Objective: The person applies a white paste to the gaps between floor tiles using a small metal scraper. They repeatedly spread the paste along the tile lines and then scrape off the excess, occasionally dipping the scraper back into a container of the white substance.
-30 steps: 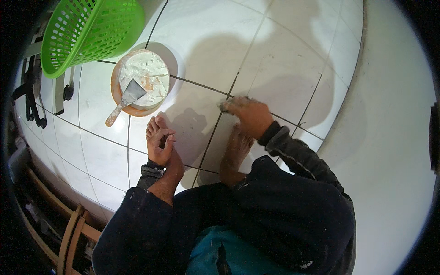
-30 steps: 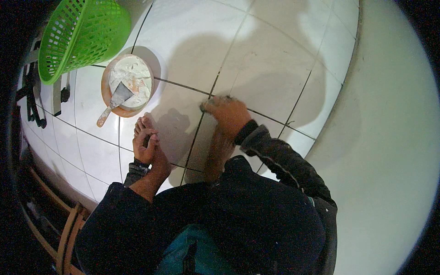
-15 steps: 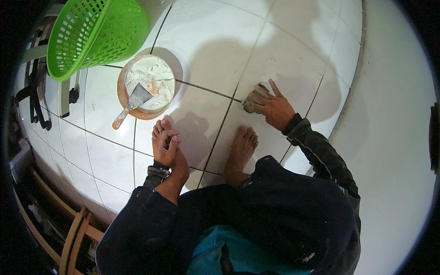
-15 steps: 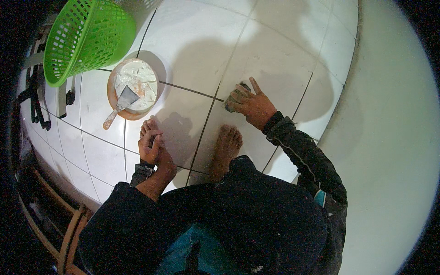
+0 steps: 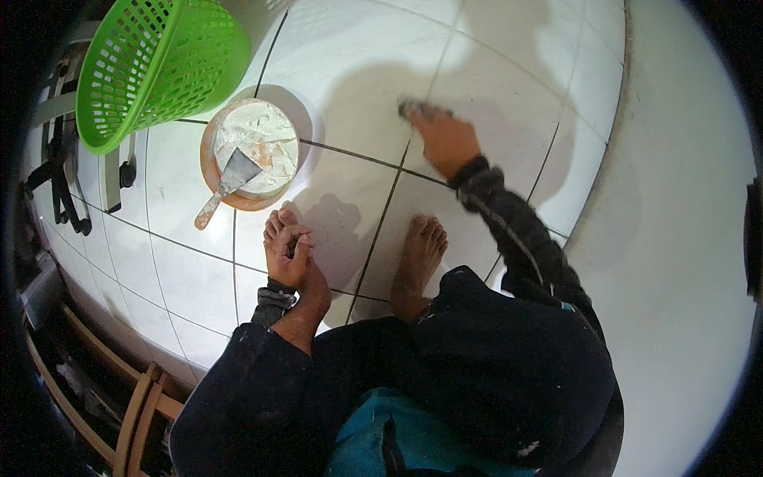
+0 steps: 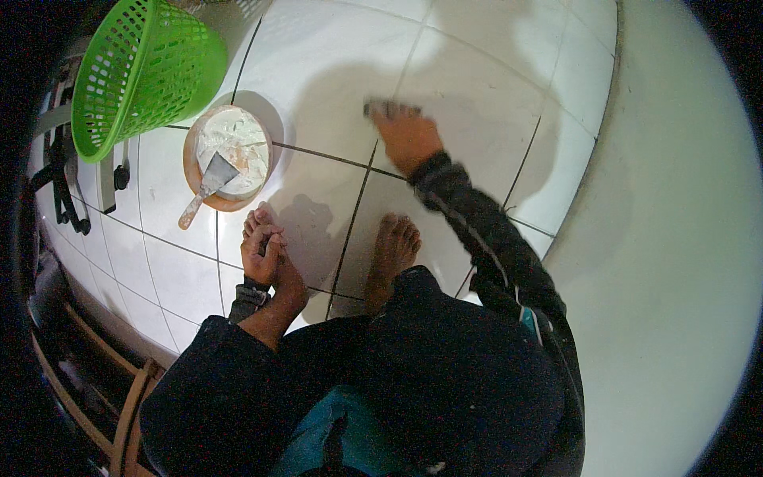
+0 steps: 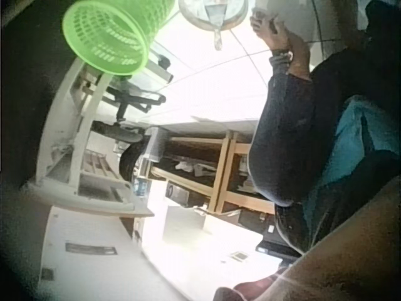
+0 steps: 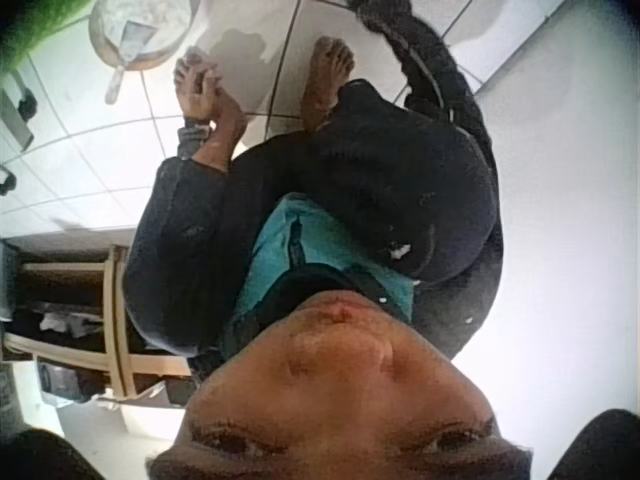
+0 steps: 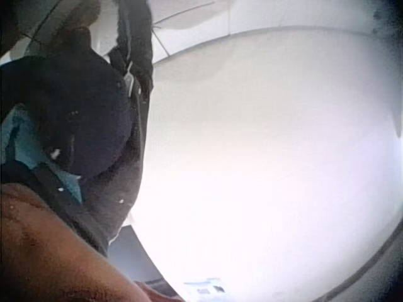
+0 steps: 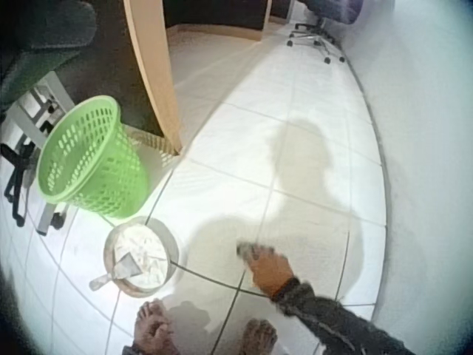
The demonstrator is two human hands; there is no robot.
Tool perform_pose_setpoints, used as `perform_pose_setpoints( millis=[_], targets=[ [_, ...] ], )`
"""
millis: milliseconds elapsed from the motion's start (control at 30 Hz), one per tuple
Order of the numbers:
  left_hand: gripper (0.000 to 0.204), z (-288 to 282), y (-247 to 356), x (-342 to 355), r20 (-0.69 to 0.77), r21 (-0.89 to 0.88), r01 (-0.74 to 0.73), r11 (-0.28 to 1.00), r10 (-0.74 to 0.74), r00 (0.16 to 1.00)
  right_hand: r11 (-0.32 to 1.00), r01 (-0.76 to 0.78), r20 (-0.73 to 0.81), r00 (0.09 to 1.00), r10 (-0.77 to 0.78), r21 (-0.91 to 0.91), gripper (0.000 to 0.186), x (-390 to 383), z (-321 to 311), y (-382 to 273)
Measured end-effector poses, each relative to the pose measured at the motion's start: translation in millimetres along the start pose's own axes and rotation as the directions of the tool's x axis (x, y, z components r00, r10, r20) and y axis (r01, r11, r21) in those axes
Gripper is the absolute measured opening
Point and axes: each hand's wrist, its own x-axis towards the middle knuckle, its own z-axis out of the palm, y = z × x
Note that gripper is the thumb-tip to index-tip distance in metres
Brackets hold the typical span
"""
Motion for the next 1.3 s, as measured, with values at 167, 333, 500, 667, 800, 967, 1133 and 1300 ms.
perform_pose_setpoints(
  millis=[167,333,500,667,800,967,1133,1300],
  targets=[
    [0.013,-4.0,12.5,9.7,0.053,0.019,0.008,1.000,-0.009,0.999,0.976,0.213,0.023,0.977,-0.214,0.040,0.046,-72.1,4.8,-47.7],
    [0.013,-2.2,-0.6,8.7,0.052,0.042,-0.018,0.999,0.016,0.998,0.936,-0.033,0.364,0.926,-0.103,0.351,0.055,-54.5,-29.3,-49.2],
    [0.013,-1.3,4.8,17.4,0.079,0.036,0.006,0.999,-0.009,0.997,0.911,0.396,-0.057,0.918,-0.392,0.117,0.053,-37.9,5.0,-9.6],
    [0.013,-2.4,3.3,20.2,0.076,0.062,-0.082,0.995,0.077,0.994,0.905,0.379,-0.006,0.923,-0.386,0.194,0.053,-88.3,21.1,3.1],
    [0.014,-3.9,0.3,17.5,0.090,-0.045,-0.057,0.997,0.061,0.994,0.934,0.336,0.091,0.933,-0.347,0.121,0.052,-83.5,-4.0,2.0],
    [0.021,-4.8,10.9,23.6,0.178,-0.102,-0.049,0.994,0.066,0.982,0.981,-0.020,-0.129,0.991,0.046,0.192,0.047,-15.5,-33.6,11.0],
    [0.021,-1.4,10.7,27.4,0.232,-0.157,0.040,0.987,-0.003,0.973,0.998,0.036,-0.080,0.996,-0.031,0.056,0.044,-3.8,8.8,-14.8],
    [0.022,-0.3,4.2,35.0,0.135,-0.151,-0.113,0.982,0.134,0.982,0.985,0.168,-0.076,0.983,-0.166,0.028,0.045,-85.5,28.2,-77.2]
  ],
)
